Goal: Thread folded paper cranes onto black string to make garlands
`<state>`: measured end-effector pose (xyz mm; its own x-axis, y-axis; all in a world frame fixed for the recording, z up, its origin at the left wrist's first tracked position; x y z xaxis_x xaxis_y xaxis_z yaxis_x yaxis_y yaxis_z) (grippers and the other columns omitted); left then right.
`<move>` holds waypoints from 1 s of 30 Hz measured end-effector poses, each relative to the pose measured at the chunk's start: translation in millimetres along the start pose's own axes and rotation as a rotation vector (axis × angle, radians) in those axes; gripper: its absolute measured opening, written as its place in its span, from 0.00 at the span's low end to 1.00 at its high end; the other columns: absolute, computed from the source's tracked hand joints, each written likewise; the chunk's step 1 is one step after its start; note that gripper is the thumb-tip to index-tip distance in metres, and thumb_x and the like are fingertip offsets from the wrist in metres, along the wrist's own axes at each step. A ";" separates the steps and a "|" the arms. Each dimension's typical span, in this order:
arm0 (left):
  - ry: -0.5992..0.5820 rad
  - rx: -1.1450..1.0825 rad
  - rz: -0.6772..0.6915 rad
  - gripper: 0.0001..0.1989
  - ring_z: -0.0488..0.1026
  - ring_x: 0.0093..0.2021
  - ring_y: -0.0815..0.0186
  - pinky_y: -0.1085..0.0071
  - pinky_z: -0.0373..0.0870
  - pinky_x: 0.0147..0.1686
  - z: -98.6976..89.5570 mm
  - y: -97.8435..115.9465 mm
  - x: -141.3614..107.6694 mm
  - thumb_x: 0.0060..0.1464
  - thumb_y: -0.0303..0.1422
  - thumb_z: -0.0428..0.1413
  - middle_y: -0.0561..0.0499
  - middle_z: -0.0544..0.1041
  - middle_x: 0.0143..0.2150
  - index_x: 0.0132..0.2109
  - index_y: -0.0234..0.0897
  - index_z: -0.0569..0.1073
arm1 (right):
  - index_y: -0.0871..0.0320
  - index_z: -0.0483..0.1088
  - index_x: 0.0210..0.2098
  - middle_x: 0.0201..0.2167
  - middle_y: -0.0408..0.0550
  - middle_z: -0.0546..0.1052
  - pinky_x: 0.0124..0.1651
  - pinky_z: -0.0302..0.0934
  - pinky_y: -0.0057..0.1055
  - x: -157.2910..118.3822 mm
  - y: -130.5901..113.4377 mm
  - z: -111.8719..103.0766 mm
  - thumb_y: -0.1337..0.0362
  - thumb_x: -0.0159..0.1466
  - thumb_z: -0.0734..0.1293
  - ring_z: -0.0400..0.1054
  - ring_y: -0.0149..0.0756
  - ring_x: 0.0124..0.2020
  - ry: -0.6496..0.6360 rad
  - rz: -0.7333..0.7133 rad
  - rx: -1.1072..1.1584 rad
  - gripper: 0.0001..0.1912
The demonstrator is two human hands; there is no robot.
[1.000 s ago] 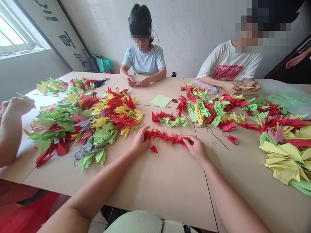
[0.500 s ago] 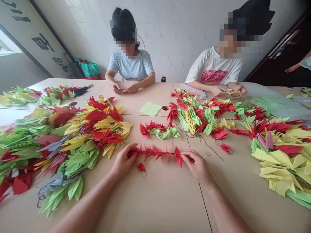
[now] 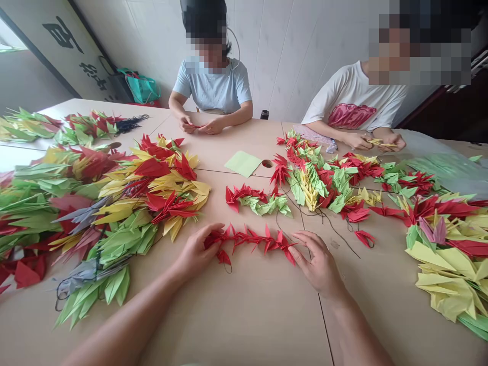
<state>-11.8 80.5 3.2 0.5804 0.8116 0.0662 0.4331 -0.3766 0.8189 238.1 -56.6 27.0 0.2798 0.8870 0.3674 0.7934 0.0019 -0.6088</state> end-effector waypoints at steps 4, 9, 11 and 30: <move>-0.003 -0.027 -0.004 0.18 0.74 0.41 0.64 0.69 0.73 0.41 2.0 2.0 0.9 0.52 0.30 0.51 0.47 0.76 0.43 0.51 0.37 0.68 | 0.54 0.72 0.44 0.44 0.52 0.73 0.52 0.61 0.44 -0.3 -24.4 -6.4 0.58 0.63 0.65 0.65 0.44 0.48 0.003 -0.059 -0.030 0.12; 0.002 -0.031 0.007 0.18 0.74 0.42 0.64 0.69 0.73 0.42 3.2 5.9 1.6 0.51 0.30 0.52 0.47 0.76 0.43 0.50 0.36 0.68 | 0.49 0.68 0.48 0.47 0.47 0.72 0.52 0.61 0.33 -16.1 -108.4 -13.0 0.62 0.64 0.65 0.66 0.37 0.50 -0.376 -0.146 0.385 0.12; 0.009 -0.010 0.015 0.18 0.74 0.43 0.63 0.69 0.72 0.43 3.0 6.7 1.9 0.50 0.30 0.53 0.47 0.77 0.44 0.50 0.36 0.69 | 0.50 0.67 0.51 0.46 0.47 0.74 0.50 0.61 0.29 -35.7 -161.3 -5.8 0.60 0.64 0.65 0.68 0.34 0.46 -0.647 -0.318 0.600 0.15; -0.007 0.025 0.027 0.18 0.73 0.37 0.65 0.71 0.71 0.37 6.4 3.1 2.2 0.50 0.31 0.53 0.47 0.77 0.41 0.50 0.35 0.69 | 0.58 0.77 0.39 0.31 0.43 0.80 0.27 0.52 0.24 -143.9 -173.5 105.0 0.70 0.61 0.62 0.64 0.28 0.25 -1.612 -0.368 0.135 0.13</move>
<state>-4.7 78.2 2.3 0.5972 0.7977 0.0839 0.4346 -0.4097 0.8021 3.4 -136.2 5.9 -0.7790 0.3654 -0.5095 0.6121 0.2672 -0.7443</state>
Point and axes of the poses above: each hand's wrist, its own x-axis towards the middle knuckle, its own z-axis out of the palm, y = z × x, the point moved 9 cm from there along x, towards the middle knuckle
